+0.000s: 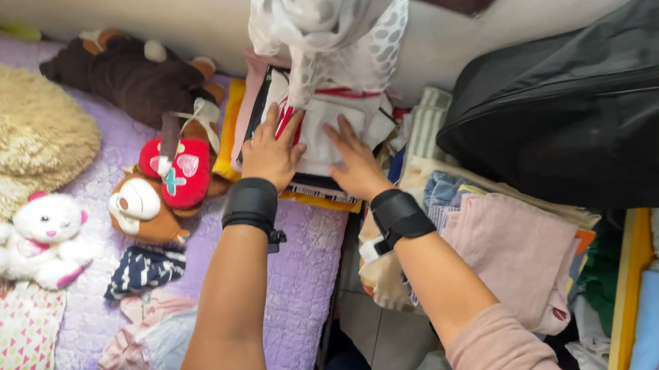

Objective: Fold and organize various clothing items and a blanket in a bedroom.

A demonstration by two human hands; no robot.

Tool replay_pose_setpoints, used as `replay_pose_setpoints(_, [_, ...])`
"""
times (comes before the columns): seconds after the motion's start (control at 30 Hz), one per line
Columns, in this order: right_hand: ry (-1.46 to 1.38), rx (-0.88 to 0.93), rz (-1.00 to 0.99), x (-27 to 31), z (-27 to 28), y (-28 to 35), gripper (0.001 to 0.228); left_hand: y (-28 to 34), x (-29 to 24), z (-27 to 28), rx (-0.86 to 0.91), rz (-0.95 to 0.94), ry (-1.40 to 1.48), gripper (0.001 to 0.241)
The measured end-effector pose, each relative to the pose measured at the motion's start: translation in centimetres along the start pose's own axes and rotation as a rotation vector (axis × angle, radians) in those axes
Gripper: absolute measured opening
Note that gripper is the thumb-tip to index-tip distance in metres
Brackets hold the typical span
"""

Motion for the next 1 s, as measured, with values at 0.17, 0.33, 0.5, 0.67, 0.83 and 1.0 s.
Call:
replay_pose_setpoints(0.17, [0.14,0.018,-0.126,2.1,1.5,-0.3,0.079,2.4,1.3,1.6,-0.18,0.006,0.108,0.064])
replay_pose_setpoints(0.33, [0.278,-0.186,-0.107,8.2,0.5,5.5,0.059,16.4,6.4,3.5,-0.47,0.078,0.304,0.051])
replay_pose_setpoints(0.5, [0.129,0.025,-0.065,13.8,-9.0,15.0,0.05,37.3,21.3,-7.4,0.238,0.866,-0.078,0.06])
replay_pose_setpoints(0.67, [0.209,0.419,-0.101,17.3,-19.4,24.6,0.045,51.2,31.8,-9.0,0.226,0.941,-0.272,0.061])
replay_pose_setpoints(0.83, [0.05,0.534,-0.087,18.8,-24.4,31.5,0.04,58.4,38.3,-7.3,0.106,1.236,-0.134,0.049])
replay_pose_setpoints(1.0, [-0.17,0.651,-0.4,18.5,-26.9,36.3,0.04,55.2,32.9,-6.9,0.251,0.816,0.094,0.074])
Point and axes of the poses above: each hand's wrist, its own y-axis away from the middle knuckle, its own z-axis out of the back of the hand, x = y × z, the point moved 10 cm from there along -y, towards the middle knuckle, and after that the axes turned 8 degrees about -x, right-handed, at the moved point
